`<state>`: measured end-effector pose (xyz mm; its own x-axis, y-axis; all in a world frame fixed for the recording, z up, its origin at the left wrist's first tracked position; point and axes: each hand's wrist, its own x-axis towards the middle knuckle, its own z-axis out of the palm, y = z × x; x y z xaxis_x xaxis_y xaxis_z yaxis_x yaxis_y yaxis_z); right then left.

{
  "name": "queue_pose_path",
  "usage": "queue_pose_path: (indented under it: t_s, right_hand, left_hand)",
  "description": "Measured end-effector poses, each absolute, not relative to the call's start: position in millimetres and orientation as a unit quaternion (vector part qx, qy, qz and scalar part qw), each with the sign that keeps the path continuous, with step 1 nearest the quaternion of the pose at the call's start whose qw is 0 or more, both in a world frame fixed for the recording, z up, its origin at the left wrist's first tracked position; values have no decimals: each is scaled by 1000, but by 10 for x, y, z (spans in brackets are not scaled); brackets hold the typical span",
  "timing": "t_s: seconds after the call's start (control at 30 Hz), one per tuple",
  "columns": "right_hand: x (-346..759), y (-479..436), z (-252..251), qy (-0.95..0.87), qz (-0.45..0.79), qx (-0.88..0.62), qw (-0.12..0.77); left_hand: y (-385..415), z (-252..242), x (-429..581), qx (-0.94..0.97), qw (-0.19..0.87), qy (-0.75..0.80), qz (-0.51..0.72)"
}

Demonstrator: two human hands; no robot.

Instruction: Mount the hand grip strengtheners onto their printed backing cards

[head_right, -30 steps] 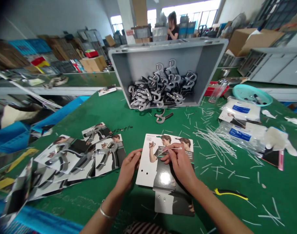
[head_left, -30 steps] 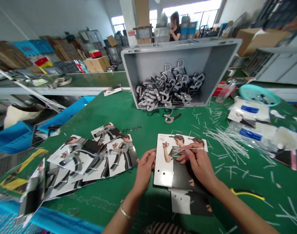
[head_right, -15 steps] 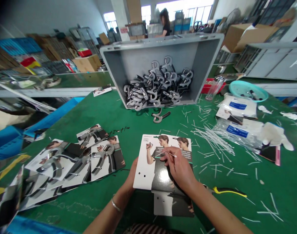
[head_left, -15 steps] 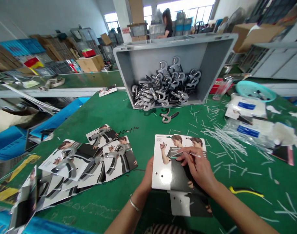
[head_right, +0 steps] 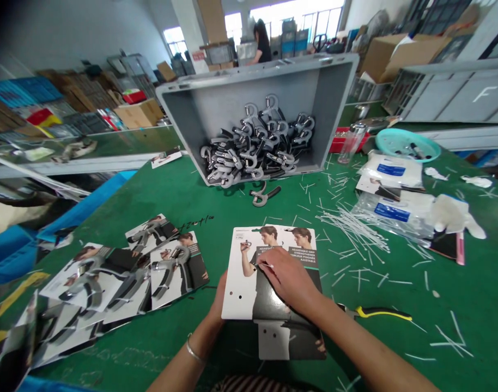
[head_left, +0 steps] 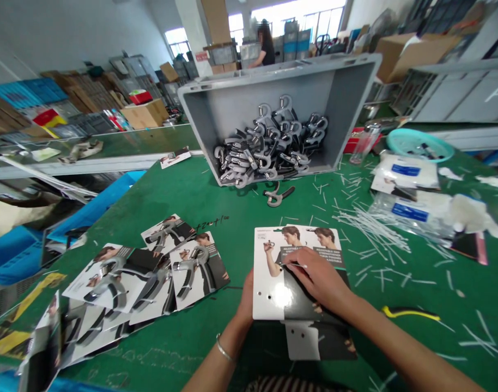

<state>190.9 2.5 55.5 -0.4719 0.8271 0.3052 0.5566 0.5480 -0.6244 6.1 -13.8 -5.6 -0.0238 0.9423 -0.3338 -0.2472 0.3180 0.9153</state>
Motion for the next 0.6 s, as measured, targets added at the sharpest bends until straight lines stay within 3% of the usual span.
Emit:
queue_pose_path:
  t_s: [0.2, 0.3, 0.47, 0.6]
  right_hand:
    - [1935, 55, 550, -799, 277, -417, 334]
    - [1944, 60, 556, -792, 292, -422, 331]
    - [1923, 68, 563, -796, 282, -429, 321]
    - [1908, 74, 568, -803, 266, -442, 299]
  left_hand:
    - [-231, -78, -15, 366, 587, 515, 505]
    - [-341, -26, -170, 461, 540, 526, 468]
    - [-576, 16, -408, 545, 547, 499, 393]
    - [-557, 24, -298, 519, 520, 510, 447]
